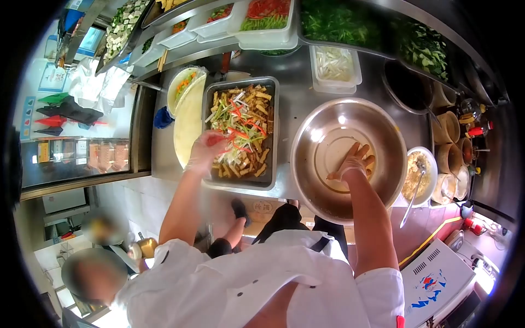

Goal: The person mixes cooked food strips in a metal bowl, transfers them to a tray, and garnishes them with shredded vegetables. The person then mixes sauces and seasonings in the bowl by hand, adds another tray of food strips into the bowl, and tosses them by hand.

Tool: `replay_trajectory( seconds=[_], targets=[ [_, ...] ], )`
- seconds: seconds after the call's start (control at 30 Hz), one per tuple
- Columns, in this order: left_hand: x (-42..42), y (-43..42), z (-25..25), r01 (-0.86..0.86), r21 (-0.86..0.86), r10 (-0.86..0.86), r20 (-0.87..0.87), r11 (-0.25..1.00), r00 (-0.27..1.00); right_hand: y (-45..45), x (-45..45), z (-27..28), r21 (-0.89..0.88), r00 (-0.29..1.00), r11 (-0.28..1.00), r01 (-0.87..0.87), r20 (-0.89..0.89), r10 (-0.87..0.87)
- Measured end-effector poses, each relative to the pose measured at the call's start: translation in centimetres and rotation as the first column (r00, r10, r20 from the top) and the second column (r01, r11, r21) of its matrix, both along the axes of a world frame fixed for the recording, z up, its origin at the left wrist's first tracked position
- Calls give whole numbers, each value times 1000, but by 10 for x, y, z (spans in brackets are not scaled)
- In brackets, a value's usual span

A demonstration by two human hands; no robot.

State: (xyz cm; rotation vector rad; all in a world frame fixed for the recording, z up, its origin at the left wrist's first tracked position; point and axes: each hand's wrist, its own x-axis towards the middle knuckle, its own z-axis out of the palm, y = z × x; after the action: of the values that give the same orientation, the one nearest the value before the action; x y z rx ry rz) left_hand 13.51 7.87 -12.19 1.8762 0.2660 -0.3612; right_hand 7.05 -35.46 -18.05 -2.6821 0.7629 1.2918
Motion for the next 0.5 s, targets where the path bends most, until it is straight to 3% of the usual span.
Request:
replay_trajectory(
  seconds=[0.03,0.13,0.17,0.27,0.4,0.5],
  targets=[
    [0,-2,3,31,-11,-31,31,999,999,0,0,0,-1,1000,1000,-1,1,1],
    [17,-7,35,291,381,-269,-109,878,957,1,1,4,5,1000,1000,-1,-6,1],
    [25,-9,38,324,436,-326,-73,840,943,1,2,5,9,1000,1000,-2,-10,2],
    [47,-6,33,316,474,-444,185,822,877,-1,-1,-8,-20,999,999,-36,9,37],
    [57,11,25,377,449,-413,-20,810,911,0,1,-1,4,1000,1000,10,21,-10],
    [49,22,23,336,442,-416,95,832,905,1,1,-3,0,1000,1000,2,8,-2]
  ],
)
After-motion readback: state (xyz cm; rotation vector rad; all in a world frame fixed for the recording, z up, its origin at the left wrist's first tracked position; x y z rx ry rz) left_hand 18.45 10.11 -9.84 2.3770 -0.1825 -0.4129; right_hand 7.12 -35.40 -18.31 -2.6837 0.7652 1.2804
